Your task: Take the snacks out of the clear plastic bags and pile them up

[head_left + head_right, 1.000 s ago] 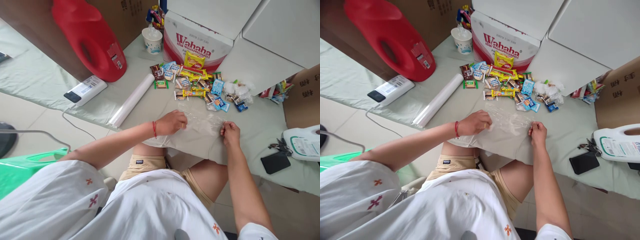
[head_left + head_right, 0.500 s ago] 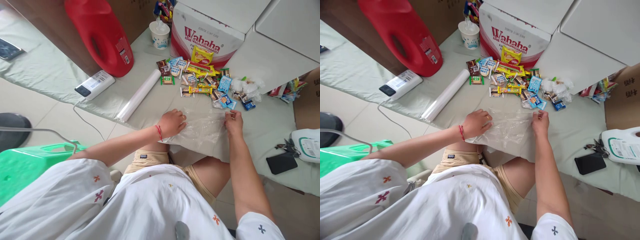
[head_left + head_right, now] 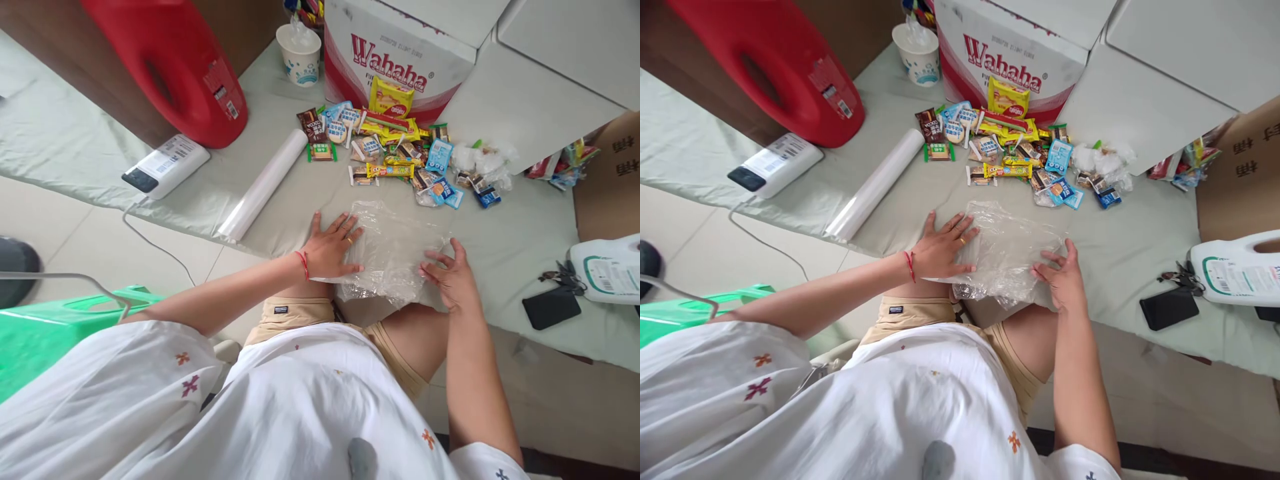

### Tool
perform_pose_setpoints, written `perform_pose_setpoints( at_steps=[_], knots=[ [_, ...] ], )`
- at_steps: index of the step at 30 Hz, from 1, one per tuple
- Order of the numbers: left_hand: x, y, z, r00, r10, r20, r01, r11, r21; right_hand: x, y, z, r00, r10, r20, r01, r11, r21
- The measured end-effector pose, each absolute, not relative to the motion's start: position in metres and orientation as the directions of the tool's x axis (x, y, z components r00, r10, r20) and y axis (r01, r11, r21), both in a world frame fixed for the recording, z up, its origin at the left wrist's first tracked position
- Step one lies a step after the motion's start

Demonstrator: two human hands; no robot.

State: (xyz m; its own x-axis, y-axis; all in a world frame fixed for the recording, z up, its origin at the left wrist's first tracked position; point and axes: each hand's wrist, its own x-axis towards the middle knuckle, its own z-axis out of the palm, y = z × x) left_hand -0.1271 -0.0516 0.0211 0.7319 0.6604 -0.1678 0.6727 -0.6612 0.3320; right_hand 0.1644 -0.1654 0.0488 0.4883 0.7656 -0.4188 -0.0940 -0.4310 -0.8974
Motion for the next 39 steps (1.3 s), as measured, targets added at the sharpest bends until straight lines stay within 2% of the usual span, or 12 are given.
perform_pose_setpoints(
  at_steps=[8,11,14,16,18,20,22,25,30,35,39],
  knots=[
    [-0.143,-0.034,0.016,0.789,0.594,-0.158,0.603,-0.701,0.381,0.247,-0.18,0.054,0.481,0.746,-0.46,-0.031,-0.51,-0.859],
    [-0.143,-0.029,0.017,0.798,0.575,-0.182,0.593,-0.693,0.41,0.255,-0.179,0.046,0.583,0.715,-0.386,0.037,-0.498,-0.866],
    [-0.142,-0.029,0.022,0.787,0.588,-0.189,0.601,-0.661,0.449,0.25,-0.178,0.043,0.613,0.72,-0.325,0.092,-0.474,-0.876],
    [-0.138,-0.038,0.03,0.703,0.705,-0.089,0.653,-0.592,0.472,0.24,-0.179,0.044,0.601,0.74,-0.302,0.108,-0.45,-0.887],
    [-0.129,-0.056,0.041,0.541,0.833,0.113,0.686,-0.515,0.513,0.228,-0.18,0.046,0.592,0.758,-0.274,0.113,-0.415,-0.903],
    [-0.111,-0.08,0.054,0.42,0.855,0.303,0.632,-0.515,0.578,0.213,-0.181,0.048,0.594,0.766,-0.247,0.097,-0.373,-0.923],
    [-0.087,-0.102,0.062,0.418,0.828,0.375,0.537,-0.558,0.633,0.199,-0.181,0.05,0.607,0.763,-0.222,0.068,-0.328,-0.942],
    [-0.053,-0.117,0.054,0.482,0.82,0.309,0.542,-0.556,0.63,0.184,-0.182,0.052,0.638,0.749,-0.179,0.039,-0.264,-0.964],
    [-0.04,-0.104,0.012,0.653,0.755,0.063,0.655,-0.604,0.454,0.198,-0.187,0.05,0.681,0.71,-0.178,-0.005,-0.238,-0.971],
    [-0.058,-0.092,0.003,0.746,0.666,0.018,0.612,-0.696,0.376,0.242,-0.19,0.044,0.692,0.676,-0.252,-0.089,-0.266,-0.96],
    [-0.066,-0.083,0.008,0.802,0.596,-0.037,0.56,-0.729,0.393,0.266,-0.184,0.044,0.668,0.694,-0.268,-0.075,-0.296,-0.952]
  ],
)
